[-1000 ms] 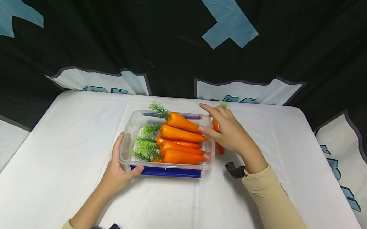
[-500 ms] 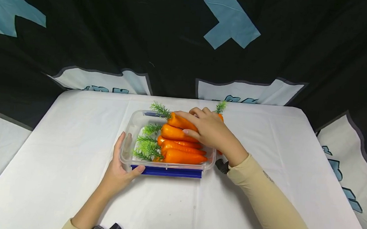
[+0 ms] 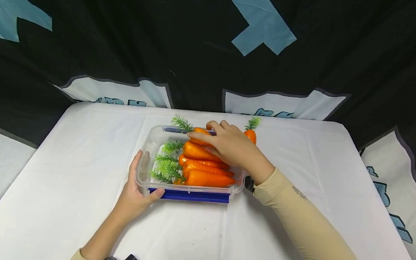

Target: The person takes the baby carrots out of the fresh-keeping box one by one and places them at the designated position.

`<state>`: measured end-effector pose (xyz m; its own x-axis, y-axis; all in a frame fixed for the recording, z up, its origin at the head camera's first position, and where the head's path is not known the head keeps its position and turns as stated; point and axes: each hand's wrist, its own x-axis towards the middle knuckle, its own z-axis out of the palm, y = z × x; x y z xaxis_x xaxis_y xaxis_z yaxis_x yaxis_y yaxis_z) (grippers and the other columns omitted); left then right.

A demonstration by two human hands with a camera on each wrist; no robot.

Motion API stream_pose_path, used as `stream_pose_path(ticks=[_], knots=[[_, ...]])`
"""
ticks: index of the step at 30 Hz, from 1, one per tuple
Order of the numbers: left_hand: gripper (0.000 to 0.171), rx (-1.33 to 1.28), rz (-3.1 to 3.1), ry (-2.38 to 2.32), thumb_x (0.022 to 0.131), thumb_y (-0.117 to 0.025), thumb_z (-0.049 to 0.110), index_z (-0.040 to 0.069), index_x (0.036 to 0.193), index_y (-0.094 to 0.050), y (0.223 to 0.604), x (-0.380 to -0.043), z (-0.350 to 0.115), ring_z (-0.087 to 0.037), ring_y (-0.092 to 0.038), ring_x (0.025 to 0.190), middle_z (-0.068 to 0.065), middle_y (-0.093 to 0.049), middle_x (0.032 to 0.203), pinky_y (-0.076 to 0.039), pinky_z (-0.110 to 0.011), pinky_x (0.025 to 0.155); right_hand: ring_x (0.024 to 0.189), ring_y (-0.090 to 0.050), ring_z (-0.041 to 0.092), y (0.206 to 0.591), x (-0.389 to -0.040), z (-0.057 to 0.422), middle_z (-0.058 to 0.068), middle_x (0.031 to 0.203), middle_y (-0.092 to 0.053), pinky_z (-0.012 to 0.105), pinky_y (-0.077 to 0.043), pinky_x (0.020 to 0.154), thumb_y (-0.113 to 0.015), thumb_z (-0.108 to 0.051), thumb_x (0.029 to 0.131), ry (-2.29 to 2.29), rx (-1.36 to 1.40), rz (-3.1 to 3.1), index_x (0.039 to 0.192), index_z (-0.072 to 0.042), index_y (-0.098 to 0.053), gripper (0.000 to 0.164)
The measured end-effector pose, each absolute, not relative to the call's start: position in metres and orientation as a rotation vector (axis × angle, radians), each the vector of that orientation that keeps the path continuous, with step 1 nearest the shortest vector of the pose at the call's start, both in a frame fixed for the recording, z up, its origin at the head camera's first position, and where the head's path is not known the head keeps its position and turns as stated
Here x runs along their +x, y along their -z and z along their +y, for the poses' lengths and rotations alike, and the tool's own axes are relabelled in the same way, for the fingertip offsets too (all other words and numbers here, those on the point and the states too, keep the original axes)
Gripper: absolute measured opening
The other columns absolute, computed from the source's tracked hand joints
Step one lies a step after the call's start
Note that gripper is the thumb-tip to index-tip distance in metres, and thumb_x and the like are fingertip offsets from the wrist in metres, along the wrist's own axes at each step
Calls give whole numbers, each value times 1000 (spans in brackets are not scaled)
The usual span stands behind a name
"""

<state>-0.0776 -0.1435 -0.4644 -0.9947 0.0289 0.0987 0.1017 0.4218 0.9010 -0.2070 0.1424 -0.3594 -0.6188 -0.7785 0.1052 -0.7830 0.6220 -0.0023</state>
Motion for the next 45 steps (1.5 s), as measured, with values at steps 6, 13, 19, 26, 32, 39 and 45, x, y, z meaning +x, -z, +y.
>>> stream_pose_path(ticks=[6, 13, 19, 26, 32, 39, 45], knots=[[120, -125, -2587, 1648, 76, -85, 32, 44, 157, 3, 463, -78, -144, -41, -27, 148, 1, -15, 167, -31, -70, 111, 101, -58, 30, 363, -208, 140, 9, 132, -53, 41, -57, 84, -69, -10, 92, 12, 1310, -2724, 150, -46, -35, 76], [120, -117, -2585, 1673, 76, -85, 32, 46, 156, 3, 464, -78, -144, -39, -25, 149, 4, -15, 167, -28, -70, 112, 86, -54, 25, 371, -207, 134, 5, 122, -53, 33, -54, 69, -74, -7, 86, 208, 1282, -2610, 151, -45, -31, 86], [120, -117, -2596, 1656, 76, -85, 34, 47, 156, 3, 463, -78, -143, -39, -27, 149, 5, -15, 167, -29, -69, 112, 81, -53, 26, 379, -206, 134, 7, 123, -52, 32, -54, 63, -70, -2, 87, 244, 1281, -2563, 153, -44, -29, 89], [119, -119, -2587, 1663, 76, -85, 33, 48, 156, 3, 462, -78, -143, -38, -27, 149, 5, -16, 167, -29, -70, 112, 75, -50, 26, 382, -206, 134, 9, 122, -50, 28, -51, 56, -69, 2, 85, 219, 1283, -2539, 153, -43, -29, 91], [120, -108, -2594, 1664, 76, -85, 33, 42, 158, 2, 464, -77, -143, -40, -26, 149, 3, -16, 167, -28, -71, 112, 69, -49, 25, 381, -203, 130, 12, 116, -49, 28, -49, 53, -69, 1, 86, 242, 1264, -2560, 153, -48, -25, 94], [120, -123, -2579, 1669, 76, -85, 32, 36, 159, 2, 462, -77, -142, -40, -24, 150, 2, -15, 167, -27, -71, 112, 66, -52, 26, 383, -201, 128, 12, 118, -47, 32, -53, 56, -72, -2, 84, 276, 1271, -2560, 151, -51, -27, 94], [120, -118, -2582, 1663, 76, -85, 32, 36, 159, 1, 462, -77, -143, -41, -26, 148, 0, -16, 167, -29, -71, 111, 72, -56, 26, 383, -200, 126, 10, 117, -47, 35, -56, 60, -74, -6, 85, 223, 1245, -2596, 150, -45, -34, 85]])
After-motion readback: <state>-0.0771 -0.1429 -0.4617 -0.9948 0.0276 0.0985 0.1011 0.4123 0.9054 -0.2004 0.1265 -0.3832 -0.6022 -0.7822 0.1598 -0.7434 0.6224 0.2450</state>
